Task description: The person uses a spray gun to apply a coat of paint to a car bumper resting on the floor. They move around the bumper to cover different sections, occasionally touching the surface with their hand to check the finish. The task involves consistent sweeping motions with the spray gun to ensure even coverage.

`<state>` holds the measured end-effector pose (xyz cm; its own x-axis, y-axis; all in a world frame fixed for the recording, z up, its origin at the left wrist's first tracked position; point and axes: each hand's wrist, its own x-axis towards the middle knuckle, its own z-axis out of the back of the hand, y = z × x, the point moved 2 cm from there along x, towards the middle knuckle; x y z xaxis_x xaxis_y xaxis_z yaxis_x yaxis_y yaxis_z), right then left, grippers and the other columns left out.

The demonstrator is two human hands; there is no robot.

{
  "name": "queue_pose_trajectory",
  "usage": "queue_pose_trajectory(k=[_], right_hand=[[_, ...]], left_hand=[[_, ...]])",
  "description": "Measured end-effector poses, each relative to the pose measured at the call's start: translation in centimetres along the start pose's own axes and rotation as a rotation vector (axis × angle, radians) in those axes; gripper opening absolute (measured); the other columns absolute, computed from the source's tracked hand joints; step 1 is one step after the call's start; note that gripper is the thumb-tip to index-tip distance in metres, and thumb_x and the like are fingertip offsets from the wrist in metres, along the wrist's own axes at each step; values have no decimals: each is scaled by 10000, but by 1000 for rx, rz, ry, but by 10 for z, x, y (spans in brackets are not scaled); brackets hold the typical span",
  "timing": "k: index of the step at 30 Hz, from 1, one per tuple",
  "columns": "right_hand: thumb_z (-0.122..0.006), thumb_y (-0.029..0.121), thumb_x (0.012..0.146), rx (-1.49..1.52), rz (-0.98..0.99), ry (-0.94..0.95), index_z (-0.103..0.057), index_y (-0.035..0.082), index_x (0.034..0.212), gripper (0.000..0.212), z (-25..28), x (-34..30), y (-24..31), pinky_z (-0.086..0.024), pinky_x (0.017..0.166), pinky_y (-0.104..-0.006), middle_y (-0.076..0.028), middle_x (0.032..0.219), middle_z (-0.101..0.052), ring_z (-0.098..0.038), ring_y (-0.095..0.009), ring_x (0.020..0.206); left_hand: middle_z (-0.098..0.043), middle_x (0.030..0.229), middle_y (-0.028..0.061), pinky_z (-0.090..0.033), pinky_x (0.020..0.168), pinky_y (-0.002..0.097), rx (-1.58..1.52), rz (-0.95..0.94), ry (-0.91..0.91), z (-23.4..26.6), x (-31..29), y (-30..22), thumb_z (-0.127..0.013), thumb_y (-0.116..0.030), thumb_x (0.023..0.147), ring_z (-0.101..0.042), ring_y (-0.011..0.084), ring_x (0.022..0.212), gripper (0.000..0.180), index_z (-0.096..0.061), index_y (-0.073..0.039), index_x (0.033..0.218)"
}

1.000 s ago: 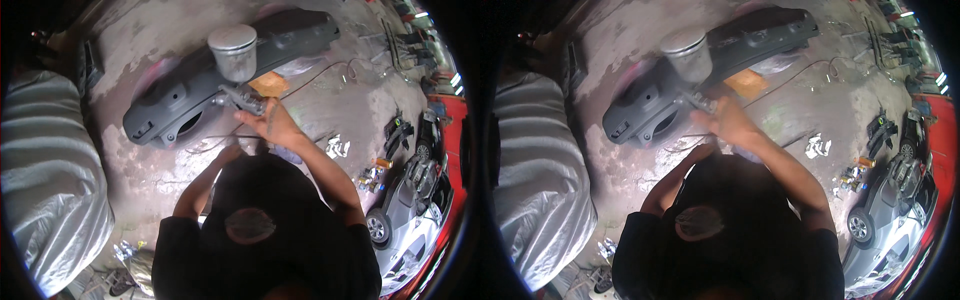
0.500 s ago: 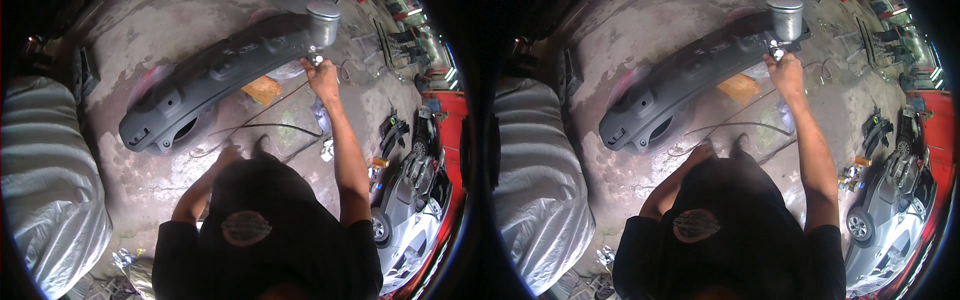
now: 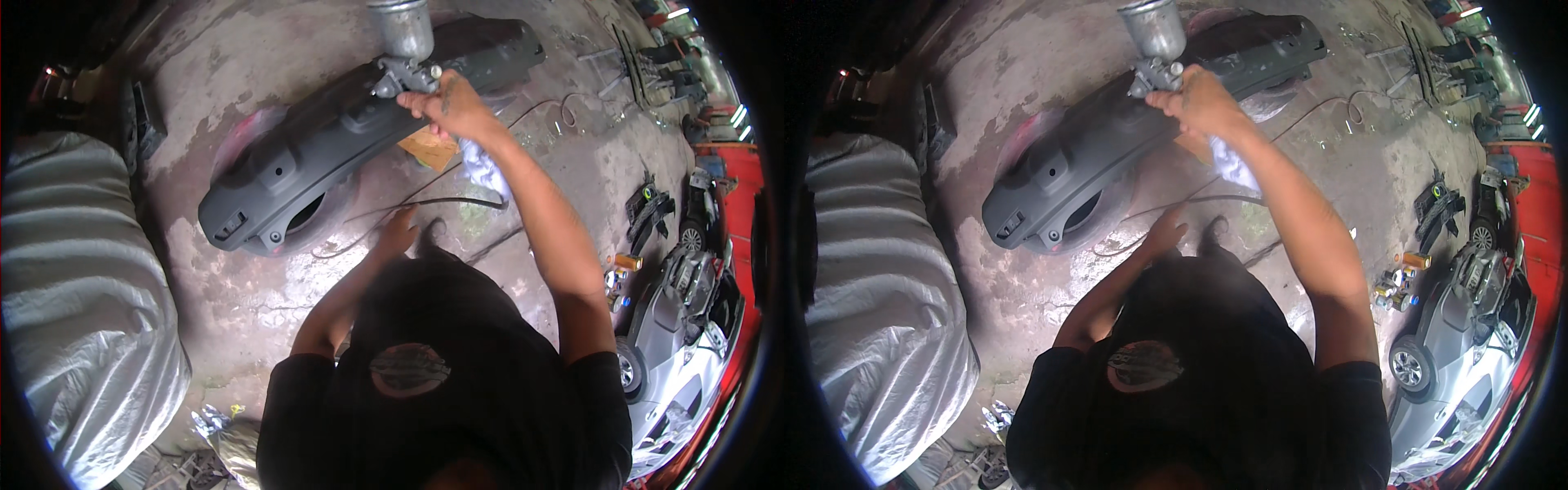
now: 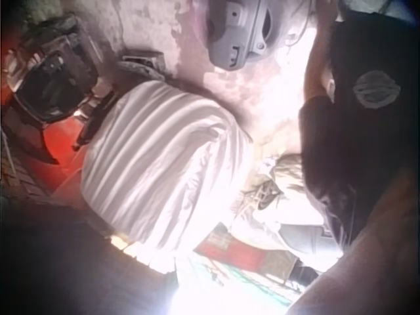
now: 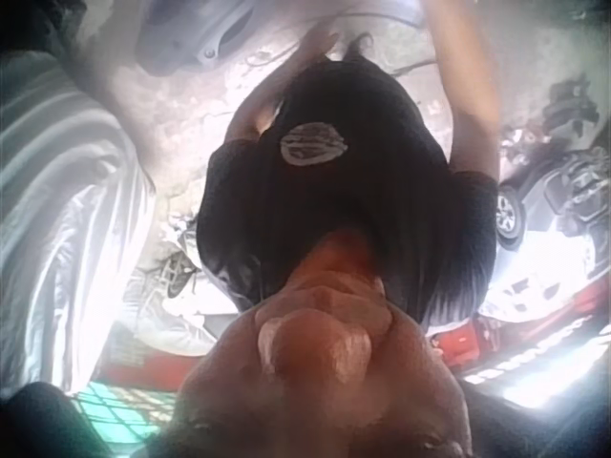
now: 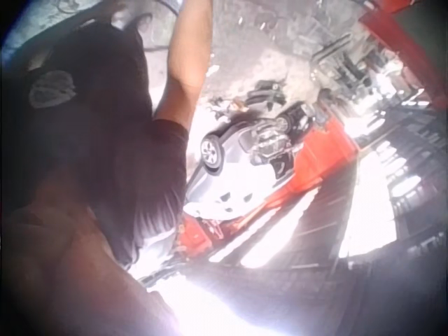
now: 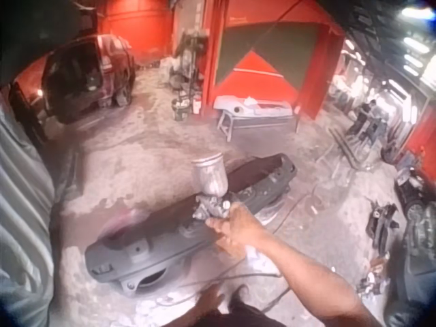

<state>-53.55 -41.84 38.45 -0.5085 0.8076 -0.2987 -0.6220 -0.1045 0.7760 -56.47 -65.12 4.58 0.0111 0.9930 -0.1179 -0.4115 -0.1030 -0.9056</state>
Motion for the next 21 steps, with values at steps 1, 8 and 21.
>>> queue_pose_trajectory(k=[1,8,21], right_hand=[[-800,411,893,-24,4,-7,-655,-98,931,530,8,7,-1,-579,641,-369,-187,783,-710,-711,-252,600],[-756,341,917,-384,55,-308,-682,-73,988,426,38,26,-7,-591,863,-447,-245,974,-756,-752,-381,935],[-804,463,889,-183,64,119,-612,-67,1042,584,-73,35,47,-566,562,-350,-151,725,-702,-692,-218,572]], left_hand=[[-528,1459,302,-422,1151,484,-1,-6,9,-2,1,-2,-661,-213,906,-509,440,1368,685,-457,-20,1531],[-470,1555,266,-333,1226,441,7,125,104,0,3,-7,-660,-242,943,-442,392,1453,719,-403,-23,1578],[-510,1493,285,-400,1161,499,-35,115,0,9,-11,19,-668,-265,920,-500,439,1377,745,-397,-77,1588]])
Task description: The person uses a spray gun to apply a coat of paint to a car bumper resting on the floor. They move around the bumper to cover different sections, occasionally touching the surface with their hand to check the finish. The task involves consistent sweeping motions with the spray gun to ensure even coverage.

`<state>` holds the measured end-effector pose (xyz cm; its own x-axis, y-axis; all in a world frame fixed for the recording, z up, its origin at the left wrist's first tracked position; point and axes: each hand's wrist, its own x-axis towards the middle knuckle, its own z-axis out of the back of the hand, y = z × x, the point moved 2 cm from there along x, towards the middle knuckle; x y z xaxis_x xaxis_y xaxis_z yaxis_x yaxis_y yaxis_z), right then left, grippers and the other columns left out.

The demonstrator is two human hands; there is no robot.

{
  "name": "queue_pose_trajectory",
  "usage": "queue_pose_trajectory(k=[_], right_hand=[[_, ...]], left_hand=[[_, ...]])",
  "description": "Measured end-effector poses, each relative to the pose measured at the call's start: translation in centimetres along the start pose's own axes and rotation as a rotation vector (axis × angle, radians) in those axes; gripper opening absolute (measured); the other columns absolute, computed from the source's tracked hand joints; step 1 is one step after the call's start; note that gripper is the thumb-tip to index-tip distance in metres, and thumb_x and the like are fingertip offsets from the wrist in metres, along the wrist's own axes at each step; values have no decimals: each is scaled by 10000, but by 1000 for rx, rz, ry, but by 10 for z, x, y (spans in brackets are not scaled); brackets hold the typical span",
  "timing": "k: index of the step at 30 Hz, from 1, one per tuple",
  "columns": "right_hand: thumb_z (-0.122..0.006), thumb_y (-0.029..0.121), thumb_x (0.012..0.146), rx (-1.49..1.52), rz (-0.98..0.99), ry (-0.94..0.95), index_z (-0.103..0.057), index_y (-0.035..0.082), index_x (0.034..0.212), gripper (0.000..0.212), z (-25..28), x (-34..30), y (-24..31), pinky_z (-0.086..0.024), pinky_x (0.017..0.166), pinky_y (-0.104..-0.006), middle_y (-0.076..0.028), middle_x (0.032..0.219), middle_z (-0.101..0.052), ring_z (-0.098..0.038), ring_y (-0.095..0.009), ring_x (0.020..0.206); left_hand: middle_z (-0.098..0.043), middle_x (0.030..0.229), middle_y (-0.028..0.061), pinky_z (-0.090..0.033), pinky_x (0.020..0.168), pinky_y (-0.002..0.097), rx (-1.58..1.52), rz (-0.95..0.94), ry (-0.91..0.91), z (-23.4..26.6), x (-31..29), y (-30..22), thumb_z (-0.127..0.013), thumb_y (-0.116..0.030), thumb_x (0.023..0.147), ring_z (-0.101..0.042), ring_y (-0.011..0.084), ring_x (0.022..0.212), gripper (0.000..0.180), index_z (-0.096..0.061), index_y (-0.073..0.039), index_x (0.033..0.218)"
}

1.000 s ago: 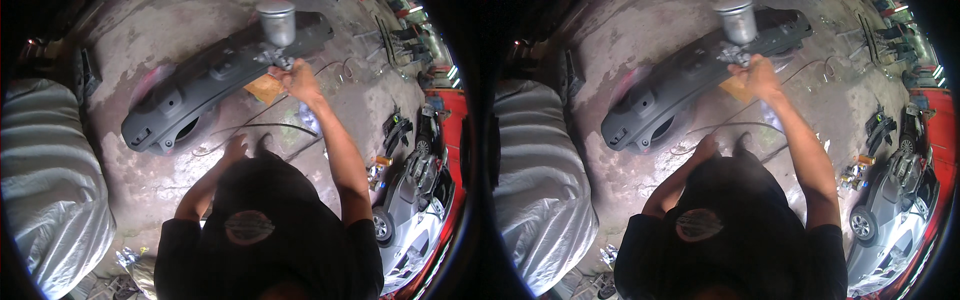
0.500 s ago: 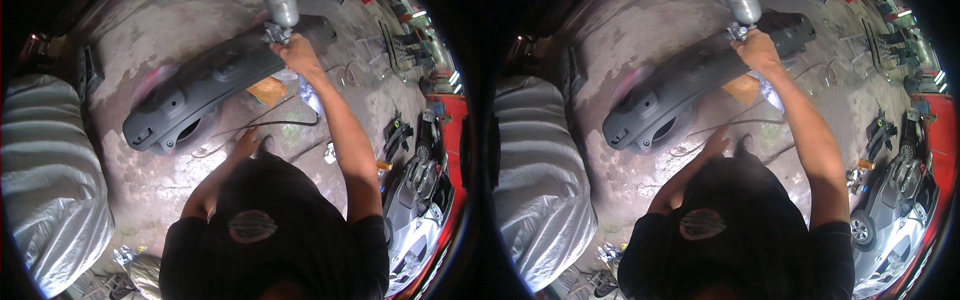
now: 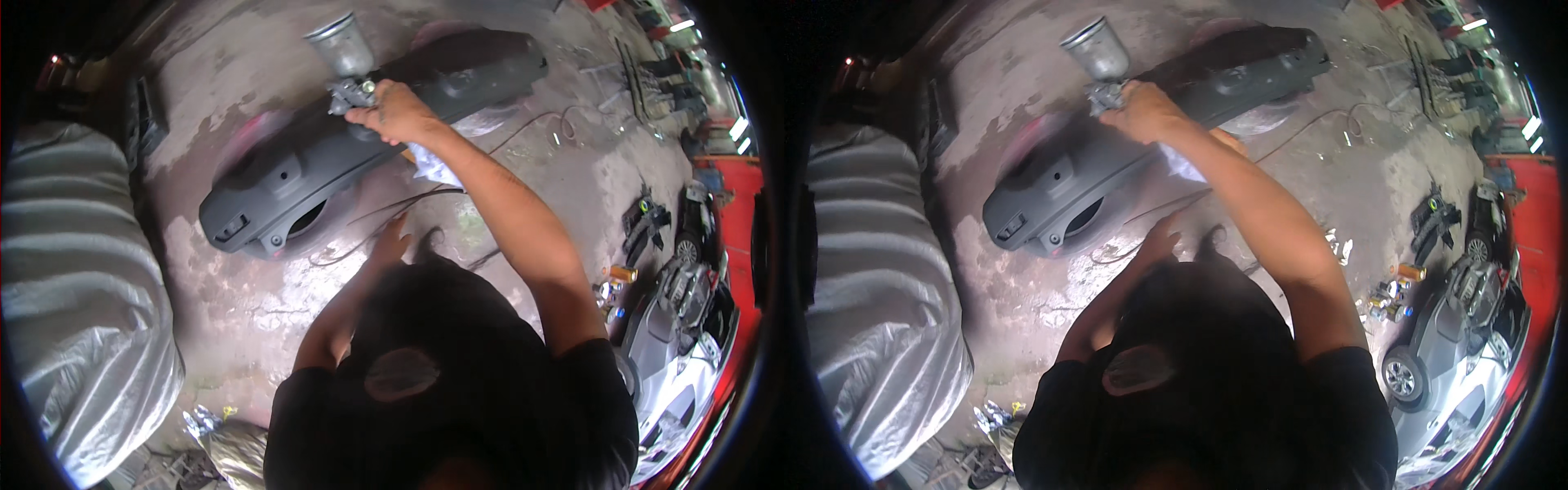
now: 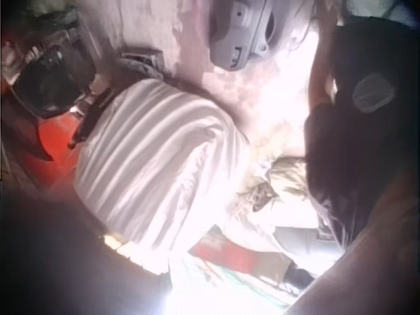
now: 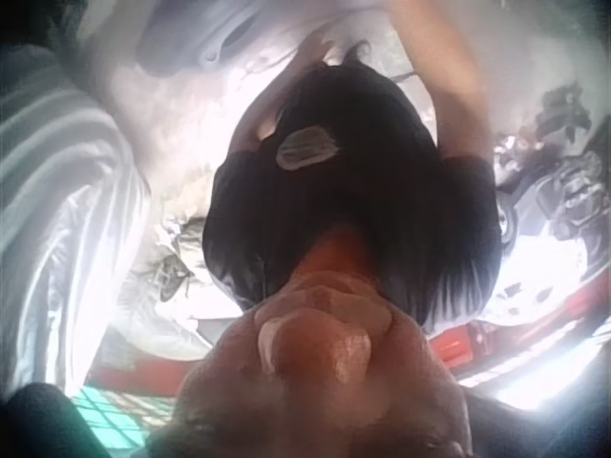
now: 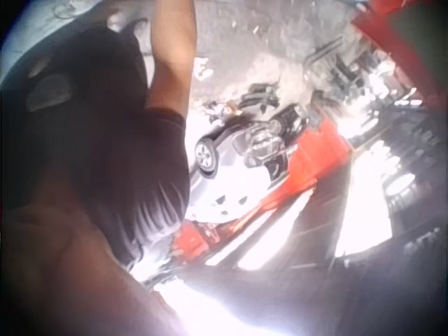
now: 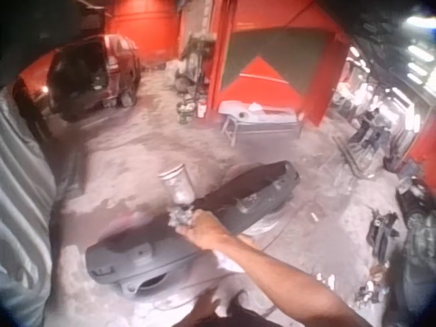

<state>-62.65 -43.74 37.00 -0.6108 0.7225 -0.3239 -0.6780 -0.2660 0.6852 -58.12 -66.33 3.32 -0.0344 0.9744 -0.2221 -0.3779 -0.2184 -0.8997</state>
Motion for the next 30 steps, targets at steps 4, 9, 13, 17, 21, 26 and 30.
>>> queue_pose_trajectory(k=[4,9,13,17,21,26,30], right_hand=[[-791,449,894,16,-88,-27,-638,-86,1123,601,25,-18,-9,-585,627,-377,-163,771,-723,-722,-253,611],[-811,387,877,9,-63,-322,-665,-92,967,509,102,-29,-107,-596,718,-403,-212,817,-729,-739,-304,699],[-765,275,883,-340,-101,-596,-730,-35,954,320,153,-42,-155,-580,853,-458,-252,986,-743,-735,-396,955],[-727,200,886,-445,-157,-724,-770,7,965,213,167,-70,-154,-580,832,-456,-211,986,-754,-737,-369,933],[-726,202,912,-80,-104,-575,-774,-10,939,219,155,-89,-164,-579,654,-377,-156,760,-719,-718,-234,684],[-801,337,925,219,-226,-379,-750,-46,868,391,128,-118,-144,-513,479,-310,-72,626,-647,-616,-138,520],[-776,252,922,271,-233,-430,-771,-53,922,305,135,-125,-152,-535,501,-336,-96,663,-677,-635,-154,536]], left_hand=[[-547,1464,278,-409,1154,488,-6,59,66,-3,-9,29,-670,-292,927,-521,427,1362,707,-445,-82,1563],[-587,1428,264,-451,1110,505,66,141,193,2,-26,44,-658,-352,923,-574,440,1302,659,-510,-115,1520],[-610,1409,240,-472,1088,508,144,178,296,12,-37,62,-633,-381,935,-593,428,1282,631,-522,-122,1500],[-604,1426,220,-473,1094,492,199,152,344,16,-46,80,-595,-391,973,-583,393,1308,596,-516,-112,1494],[-633,1399,196,-473,1097,474,237,67,357,13,-42,85,-579,-375,999,-590,376,1304,576,-511,-83,1490],[-642,1402,179,-465,1118,452,260,153,453,22,-29,57,-589,-372,996,-593,365,1311,554,-564,-53,1448],[-636,1417,177,-460,1128,439,206,186,398,28,-26,48,-604,-374,981,-585,357,1329,545,-601,-62,1428]])
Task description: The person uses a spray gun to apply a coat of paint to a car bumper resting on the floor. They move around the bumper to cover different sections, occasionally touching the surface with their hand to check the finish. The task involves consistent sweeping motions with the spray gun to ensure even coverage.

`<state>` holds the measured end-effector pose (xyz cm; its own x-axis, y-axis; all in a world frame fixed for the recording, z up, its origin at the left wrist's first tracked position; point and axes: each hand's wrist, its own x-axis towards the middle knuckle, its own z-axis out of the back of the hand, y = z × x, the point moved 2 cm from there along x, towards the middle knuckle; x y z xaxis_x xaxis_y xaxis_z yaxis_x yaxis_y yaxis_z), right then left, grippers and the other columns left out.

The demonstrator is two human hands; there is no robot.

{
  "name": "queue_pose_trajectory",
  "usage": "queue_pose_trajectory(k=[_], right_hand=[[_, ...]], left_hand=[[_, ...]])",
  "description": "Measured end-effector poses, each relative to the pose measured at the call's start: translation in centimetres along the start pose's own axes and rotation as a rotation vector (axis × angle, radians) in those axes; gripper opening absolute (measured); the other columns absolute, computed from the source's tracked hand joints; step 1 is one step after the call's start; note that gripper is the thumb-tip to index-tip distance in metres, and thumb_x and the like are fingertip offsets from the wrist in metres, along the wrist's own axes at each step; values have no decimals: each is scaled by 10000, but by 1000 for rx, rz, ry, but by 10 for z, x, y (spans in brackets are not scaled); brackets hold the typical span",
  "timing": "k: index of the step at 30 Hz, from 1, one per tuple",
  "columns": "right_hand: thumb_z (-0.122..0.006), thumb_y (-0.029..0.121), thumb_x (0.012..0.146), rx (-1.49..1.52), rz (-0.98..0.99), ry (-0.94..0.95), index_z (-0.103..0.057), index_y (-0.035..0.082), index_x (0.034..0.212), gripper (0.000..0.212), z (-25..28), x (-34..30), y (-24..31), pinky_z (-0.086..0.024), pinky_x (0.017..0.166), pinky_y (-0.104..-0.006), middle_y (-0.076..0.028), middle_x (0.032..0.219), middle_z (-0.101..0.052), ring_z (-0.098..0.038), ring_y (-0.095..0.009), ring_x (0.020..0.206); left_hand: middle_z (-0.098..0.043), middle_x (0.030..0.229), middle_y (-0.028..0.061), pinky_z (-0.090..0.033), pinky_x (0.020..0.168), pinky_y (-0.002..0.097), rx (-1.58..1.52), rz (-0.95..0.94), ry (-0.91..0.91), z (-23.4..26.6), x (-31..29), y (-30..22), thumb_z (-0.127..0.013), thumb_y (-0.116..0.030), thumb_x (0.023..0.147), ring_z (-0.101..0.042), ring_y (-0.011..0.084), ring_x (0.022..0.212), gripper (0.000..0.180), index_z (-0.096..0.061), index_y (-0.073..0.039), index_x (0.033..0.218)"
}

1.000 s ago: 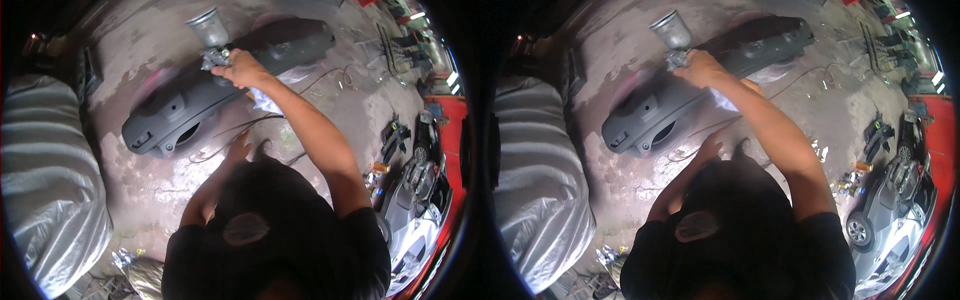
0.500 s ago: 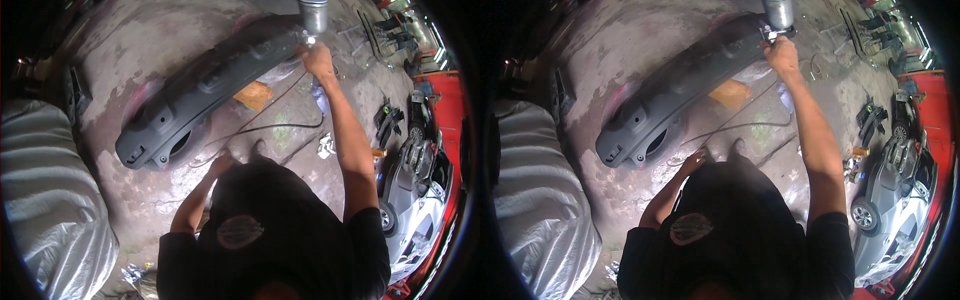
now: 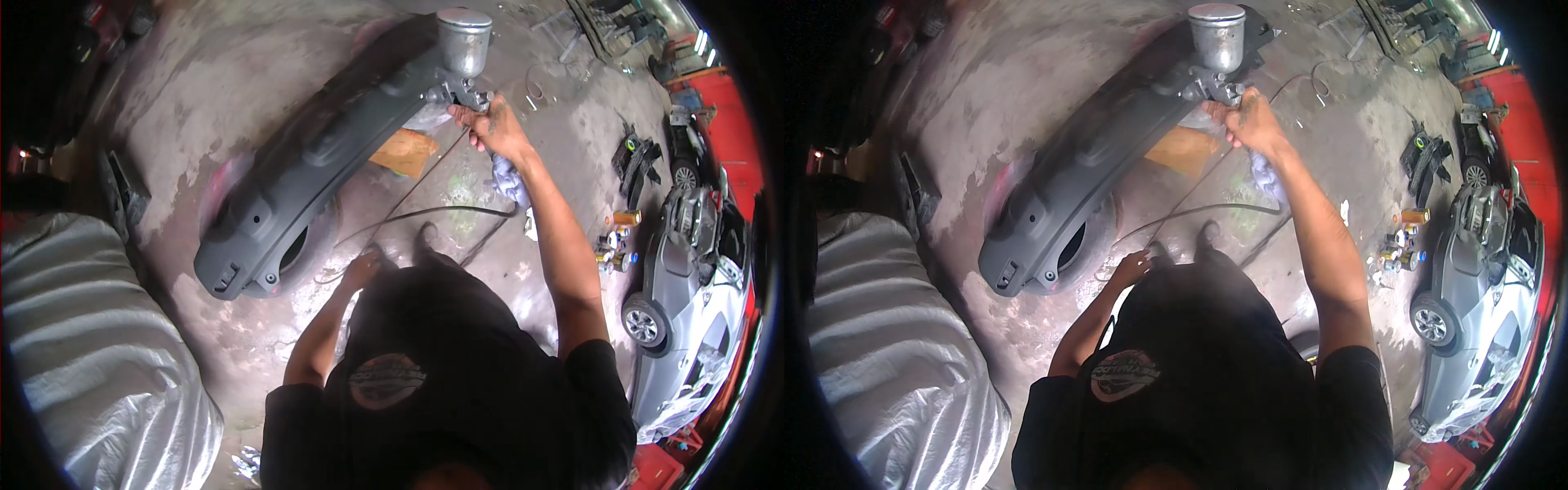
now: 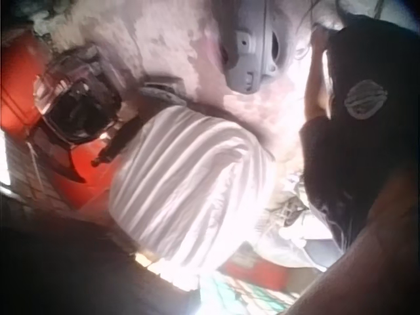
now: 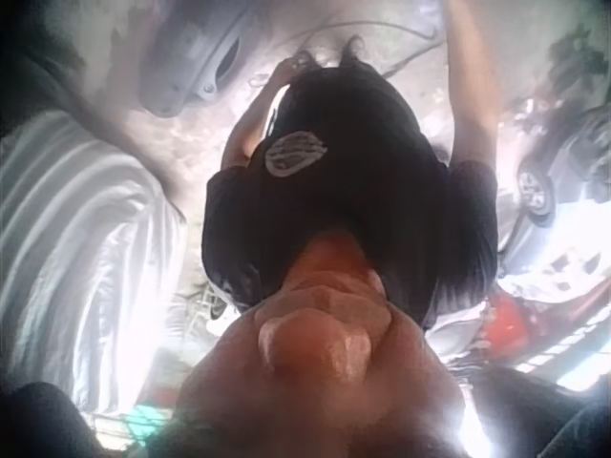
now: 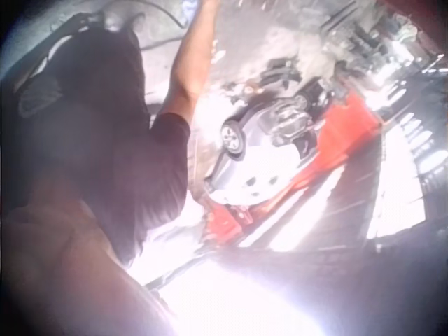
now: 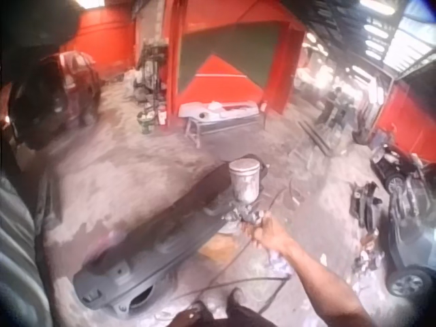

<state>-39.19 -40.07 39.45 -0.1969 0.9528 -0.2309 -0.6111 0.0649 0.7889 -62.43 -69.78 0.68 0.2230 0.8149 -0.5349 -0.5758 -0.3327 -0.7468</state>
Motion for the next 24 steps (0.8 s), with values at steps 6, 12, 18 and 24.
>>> queue_pose_trajectory(k=[6,12,18,24], right_hand=[[-686,184,938,-152,212,-362,-786,-19,931,226,32,20,-64,-567,705,-479,-271,761,-710,-724,-404,690],[-742,249,930,-37,38,-304,-755,-52,872,306,39,-5,-74,-518,578,-400,-178,632,-677,-687,-279,566],[-760,393,928,106,-11,40,-774,-24,913,418,47,-30,-90,-514,512,-319,-87,571,-622,-616,-155,508],[-709,315,943,93,77,-79,-802,9,1043,335,89,-5,-116,-544,535,-339,-122,754,-765,-658,-188,541]], left_hand=[[-687,1334,185,-507,1067,431,0,-2,-58,-5,-4,9,-620,-390,971,-650,360,1238,538,-628,-78,1409],[-701,1293,201,-528,1016,452,53,7,5,-17,-14,20,-618,-379,980,-674,366,1181,488,-668,-68,1353],[-697,1282,228,-500,1046,465,73,-7,-113,-19,0,18,-626,-364,974,-654,387,1199,481,-671,-62,1346],[-672,1327,246,-476,1090,449,51,90,-128,-25,20,-11,-643,-372,974,-626,374,1271,491,-665,-82,1369]])
